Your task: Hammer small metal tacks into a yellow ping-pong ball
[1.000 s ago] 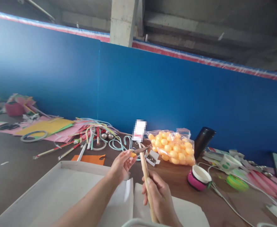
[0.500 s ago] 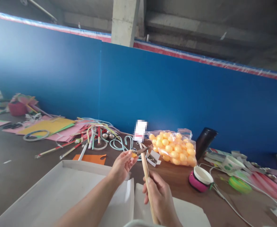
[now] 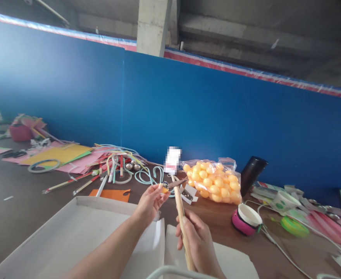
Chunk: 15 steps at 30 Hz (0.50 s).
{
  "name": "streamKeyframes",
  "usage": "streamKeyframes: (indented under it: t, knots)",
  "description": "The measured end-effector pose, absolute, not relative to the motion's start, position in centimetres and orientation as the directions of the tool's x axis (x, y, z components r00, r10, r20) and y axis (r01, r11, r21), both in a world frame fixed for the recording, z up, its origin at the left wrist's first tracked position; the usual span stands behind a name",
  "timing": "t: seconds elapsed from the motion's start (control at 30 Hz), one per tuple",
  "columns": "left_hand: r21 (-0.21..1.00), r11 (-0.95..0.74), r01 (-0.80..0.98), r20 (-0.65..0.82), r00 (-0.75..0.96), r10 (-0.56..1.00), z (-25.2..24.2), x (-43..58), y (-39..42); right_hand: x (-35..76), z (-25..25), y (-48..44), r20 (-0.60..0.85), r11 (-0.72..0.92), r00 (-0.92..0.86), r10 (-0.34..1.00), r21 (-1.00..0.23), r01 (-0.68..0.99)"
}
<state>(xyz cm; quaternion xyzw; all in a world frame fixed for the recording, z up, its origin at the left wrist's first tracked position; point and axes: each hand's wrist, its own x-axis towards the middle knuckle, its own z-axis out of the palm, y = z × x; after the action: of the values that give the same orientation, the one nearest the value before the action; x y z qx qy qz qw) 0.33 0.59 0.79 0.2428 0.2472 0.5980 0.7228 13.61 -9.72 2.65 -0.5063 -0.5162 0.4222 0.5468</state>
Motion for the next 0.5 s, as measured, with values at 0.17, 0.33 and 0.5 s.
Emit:
streamKeyframes:
  t: [0.17, 0.33, 0.5]
  knots:
    - [0.658, 0.151, -0.737, -0.056, 0.152, 0.987, 0.82, 0.33, 0.53, 13.52, 2.71, -9.75, 0.136, 0.13, 0.145, 0.98, -0.99, 0.052]
    - [0.658, 0.152, -0.737, -0.054, 0.155, 0.986, 0.66, 0.33, 0.59, 13.37, 2.91, -9.84, 0.124, 0.114, 0.127, 0.984, -0.99, 0.082]
    - [0.664, 0.149, -0.733, -0.047, 0.158, 0.986, 0.63, 0.32, 0.66, 13.34, 2.76, -9.79, 0.136, 0.133, 0.141, 0.981, -0.991, 0.032]
